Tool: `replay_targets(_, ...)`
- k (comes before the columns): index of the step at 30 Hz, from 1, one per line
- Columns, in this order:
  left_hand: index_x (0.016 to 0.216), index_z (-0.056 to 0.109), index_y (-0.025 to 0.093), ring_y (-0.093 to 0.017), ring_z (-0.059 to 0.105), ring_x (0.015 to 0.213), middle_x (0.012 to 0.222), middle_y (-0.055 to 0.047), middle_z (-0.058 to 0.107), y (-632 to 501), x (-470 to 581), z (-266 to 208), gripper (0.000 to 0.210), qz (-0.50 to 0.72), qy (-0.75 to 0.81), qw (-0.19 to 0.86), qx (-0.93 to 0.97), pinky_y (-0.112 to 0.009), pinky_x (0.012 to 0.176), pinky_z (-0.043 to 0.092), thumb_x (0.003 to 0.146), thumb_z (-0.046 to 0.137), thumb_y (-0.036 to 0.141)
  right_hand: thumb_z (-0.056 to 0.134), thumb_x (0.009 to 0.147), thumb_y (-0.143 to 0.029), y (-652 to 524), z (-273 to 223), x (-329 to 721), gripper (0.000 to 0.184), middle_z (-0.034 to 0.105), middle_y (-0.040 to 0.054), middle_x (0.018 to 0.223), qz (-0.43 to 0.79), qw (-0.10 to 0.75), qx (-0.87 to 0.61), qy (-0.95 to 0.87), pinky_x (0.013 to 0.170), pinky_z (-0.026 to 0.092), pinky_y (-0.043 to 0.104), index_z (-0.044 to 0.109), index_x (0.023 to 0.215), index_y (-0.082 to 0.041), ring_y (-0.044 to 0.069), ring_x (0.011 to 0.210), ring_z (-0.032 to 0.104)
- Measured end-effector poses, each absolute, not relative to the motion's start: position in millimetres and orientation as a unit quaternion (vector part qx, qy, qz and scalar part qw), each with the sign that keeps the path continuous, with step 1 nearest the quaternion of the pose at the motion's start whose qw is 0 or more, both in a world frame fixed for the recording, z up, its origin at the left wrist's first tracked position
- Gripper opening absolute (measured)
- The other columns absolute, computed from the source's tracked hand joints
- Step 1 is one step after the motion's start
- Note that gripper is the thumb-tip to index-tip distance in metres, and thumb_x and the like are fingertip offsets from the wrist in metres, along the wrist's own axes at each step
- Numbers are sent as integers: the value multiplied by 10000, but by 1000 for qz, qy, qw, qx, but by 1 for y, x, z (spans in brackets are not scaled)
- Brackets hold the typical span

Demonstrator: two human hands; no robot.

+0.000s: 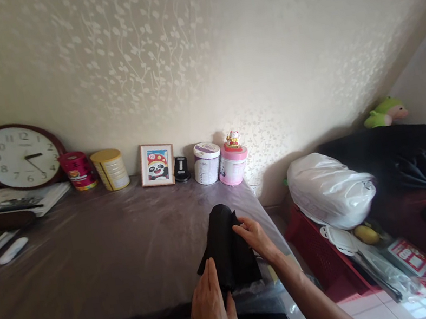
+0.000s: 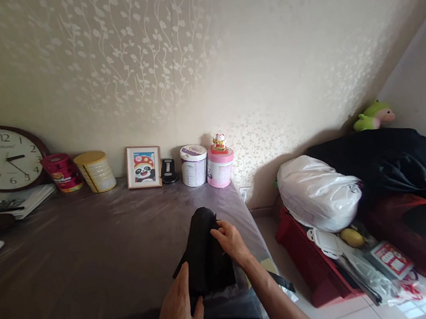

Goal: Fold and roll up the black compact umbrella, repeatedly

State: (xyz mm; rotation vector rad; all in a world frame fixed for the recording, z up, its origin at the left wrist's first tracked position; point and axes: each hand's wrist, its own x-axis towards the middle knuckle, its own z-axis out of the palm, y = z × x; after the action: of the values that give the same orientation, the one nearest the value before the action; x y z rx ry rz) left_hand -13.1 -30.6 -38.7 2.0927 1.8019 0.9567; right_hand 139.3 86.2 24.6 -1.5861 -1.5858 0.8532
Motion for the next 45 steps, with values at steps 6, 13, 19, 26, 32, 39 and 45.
replay_targets(6, 1392, 60, 115, -243, 444, 1233, 1351, -182, 426, -29, -14, -38, 648, 318, 609, 116, 718, -430, 975, 437, 810, 340, 164, 508, 771, -298, 91, 22, 111, 365, 493, -101, 523, 430, 373, -589, -574, 312, 389, 200, 473, 1095, -133, 78, 335, 469)
replay_targets(13, 1375, 125, 72, -238, 442, 1234, 1352, -190, 423, -28, -16, -38, 624, 301, 618, 138, 714, -420, 994, 420, 794, 333, 168, 511, 799, -244, 92, 17, 98, 312, 502, -107, 549, 414, 357, -591, -594, 302, 428, 175, 445, 1097, -176, 65, 326, 505)
replay_targets(19, 1384, 100, 69, -228, 426, 1248, 1368, -190, 403, -28, -18, -32, 643, 309, 617, 163, 705, -400, 1008, 407, 798, 343, 173, 486, 818, -266, 86, 23, 96, 281, 500, -84, 648, 410, 346, -577, -616, 333, 440, 170, 445, 1083, -185, 56, 375, 517)
replay_targets(26, 1396, -123, 199, -207, 395, 1272, 1441, -109, 314, -30, -19, -16, 785, 349, 599, 187, 696, -395, 998, 412, 780, 360, 140, 368, 881, -285, 82, 20, 94, 253, 542, -55, 677, 389, 344, -499, -694, 408, 427, 170, 457, 1102, -199, 58, 439, 495)
replay_targets(32, 1411, 36, 244, -252, 411, 1258, 1406, -125, 366, -30, -21, -16, 719, 295, 599, 153, 728, -438, 960, 436, 782, 371, 149, 372, 873, -221, 80, 26, 89, 231, 606, -39, 675, 316, 303, -483, -758, 543, 450, 210, 510, 1057, -208, 96, 522, 550)
replay_targets(39, 1404, 109, 180, -242, 465, 1209, 1343, -146, 438, -27, -20, -34, 661, 311, 605, 118, 723, -433, 958, 441, 789, 349, 163, 407, 907, -258, 60, 27, 96, 222, 675, 20, 888, 194, 341, -421, -818, 816, 455, 282, 613, 983, -223, 144, 843, 604)
replay_targets(45, 1401, 115, 170, -245, 456, 1214, 1341, -162, 433, -27, -18, -37, 653, 307, 608, 115, 723, -446, 970, 428, 792, 349, 156, 408, 920, -254, 71, 13, 105, 261, 620, 40, 1172, 114, 303, -375, -868, 1067, 239, 443, 611, 1084, -239, 187, 1237, 412)
